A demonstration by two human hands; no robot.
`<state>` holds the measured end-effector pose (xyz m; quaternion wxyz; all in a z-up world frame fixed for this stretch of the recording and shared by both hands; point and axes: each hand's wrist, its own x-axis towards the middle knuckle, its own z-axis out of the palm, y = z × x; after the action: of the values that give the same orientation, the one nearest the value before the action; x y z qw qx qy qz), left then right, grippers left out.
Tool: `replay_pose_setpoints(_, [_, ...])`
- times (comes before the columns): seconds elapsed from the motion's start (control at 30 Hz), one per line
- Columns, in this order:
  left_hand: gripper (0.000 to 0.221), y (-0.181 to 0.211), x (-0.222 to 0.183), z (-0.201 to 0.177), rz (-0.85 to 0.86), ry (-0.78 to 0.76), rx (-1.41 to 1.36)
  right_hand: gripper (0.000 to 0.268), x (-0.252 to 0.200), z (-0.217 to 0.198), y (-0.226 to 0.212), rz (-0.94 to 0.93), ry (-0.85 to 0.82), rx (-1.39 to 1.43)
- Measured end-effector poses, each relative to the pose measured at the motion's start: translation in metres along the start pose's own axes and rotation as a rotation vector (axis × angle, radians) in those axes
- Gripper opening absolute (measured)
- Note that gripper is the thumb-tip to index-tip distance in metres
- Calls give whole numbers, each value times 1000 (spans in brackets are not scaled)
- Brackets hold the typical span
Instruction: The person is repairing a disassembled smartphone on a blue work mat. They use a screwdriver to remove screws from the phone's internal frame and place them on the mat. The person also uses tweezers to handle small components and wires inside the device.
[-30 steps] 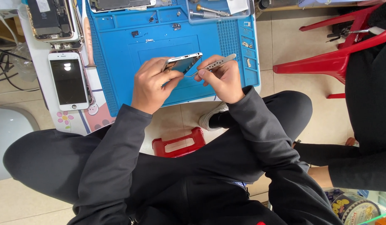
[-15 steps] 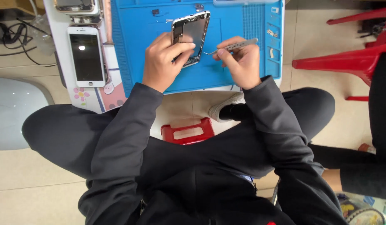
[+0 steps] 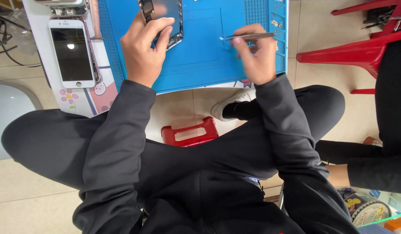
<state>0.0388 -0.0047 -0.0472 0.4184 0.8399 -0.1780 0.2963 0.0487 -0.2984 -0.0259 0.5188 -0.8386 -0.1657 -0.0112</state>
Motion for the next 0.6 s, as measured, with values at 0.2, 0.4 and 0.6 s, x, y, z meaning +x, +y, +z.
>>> replay_pose_setpoints(0.2, [17, 13, 3, 1, 17, -45, 10, 17, -15, -29, -12, 150, 245, 358])
replay_pose_setpoints(0.4, [23, 20, -16, 14, 5, -46, -36, 14, -58, -31, -24, 36, 269, 274])
replay_pose_setpoints(0.6, [31, 35, -4, 22, -38, -76, -91, 25, -75, -27, 14, 64, 378, 852])
